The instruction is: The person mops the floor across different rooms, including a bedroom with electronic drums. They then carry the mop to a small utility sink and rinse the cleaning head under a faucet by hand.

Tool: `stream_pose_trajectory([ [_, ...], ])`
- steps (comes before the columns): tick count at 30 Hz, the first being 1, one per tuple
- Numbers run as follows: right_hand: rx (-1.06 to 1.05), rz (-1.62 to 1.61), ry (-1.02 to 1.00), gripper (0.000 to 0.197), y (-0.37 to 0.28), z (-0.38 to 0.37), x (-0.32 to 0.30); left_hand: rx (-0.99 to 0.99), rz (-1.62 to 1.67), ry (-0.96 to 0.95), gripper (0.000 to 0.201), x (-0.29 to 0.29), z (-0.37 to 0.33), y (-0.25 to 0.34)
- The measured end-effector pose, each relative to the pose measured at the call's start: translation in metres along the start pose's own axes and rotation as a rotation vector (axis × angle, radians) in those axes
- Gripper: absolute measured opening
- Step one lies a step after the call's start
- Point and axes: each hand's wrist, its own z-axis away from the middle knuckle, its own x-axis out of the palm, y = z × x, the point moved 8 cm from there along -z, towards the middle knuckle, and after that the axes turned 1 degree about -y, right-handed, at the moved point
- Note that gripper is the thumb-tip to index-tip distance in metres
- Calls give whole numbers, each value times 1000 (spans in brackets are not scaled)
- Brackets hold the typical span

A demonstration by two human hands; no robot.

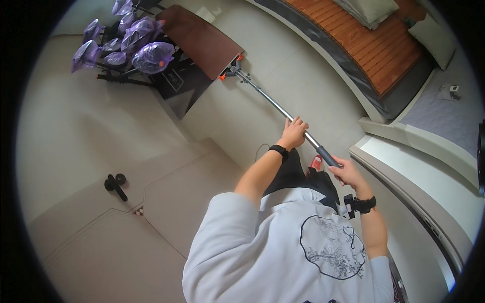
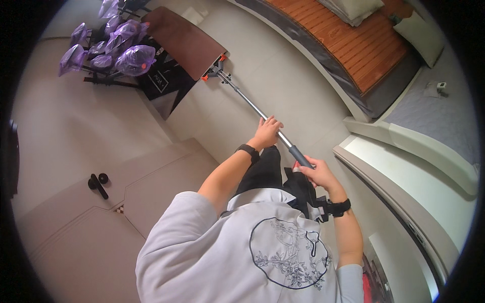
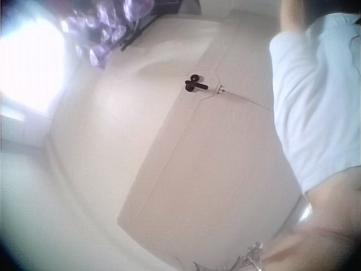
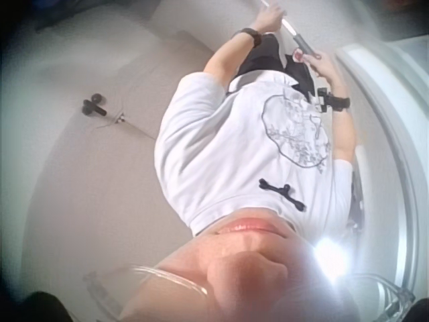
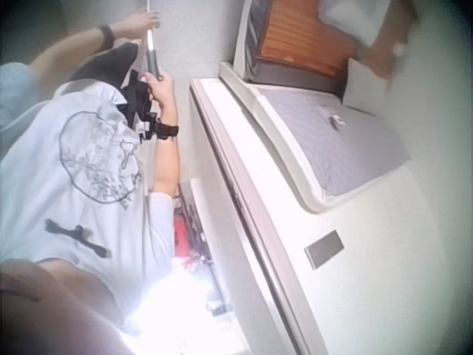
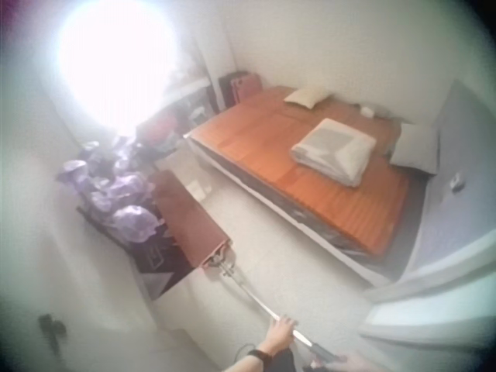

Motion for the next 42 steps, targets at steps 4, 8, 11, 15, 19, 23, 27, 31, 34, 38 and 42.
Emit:
stream_pose_trajectory([
  [4, -53, 13, -17, 35, 23, 14, 1, -100, -36, 35, 35, 21, 12, 6],
  [8, -55, 63, 25, 46, 81, 51, -37, -30, -95, -82, 34, 71, 20, 61],
  [11, 31, 163, 43, 50, 140, 101, -75, 84, -259, -240, 39, 130, 39, 123],
  [15, 119, 196, 116, 48, 200, 195, -135, 321, -185, -473, 38, 223, 51, 225],
  [19, 154, 175, 257, 48, 241, 282, -177, 547, -8, -620, 33, 262, 75, 315],
  [23, 196, 184, 267, 50, 256, 301, -194, 580, 18, -542, 27, 266, 82, 337],
  [27, 170, 213, 253, 51, 247, 284, -211, 559, 10, -358, 22, 256, 67, 336],
  [31, 128, 207, 221, 50, 232, 264, -222, 439, -48, -304, 24, 241, 55, 324],
  [34, 127, 209, 180, 50, 218, 235, -206, 353, -54, -291, 24, 238, 48, 292],
  [38, 62, 203, 85, 51, 188, 179, -147, 243, -139, -186, 26, 206, 56, 212],
  [42, 7, 245, 39, 49, 149, 122, -66, 105, -131, -94, 18, 153, 80, 123],
])
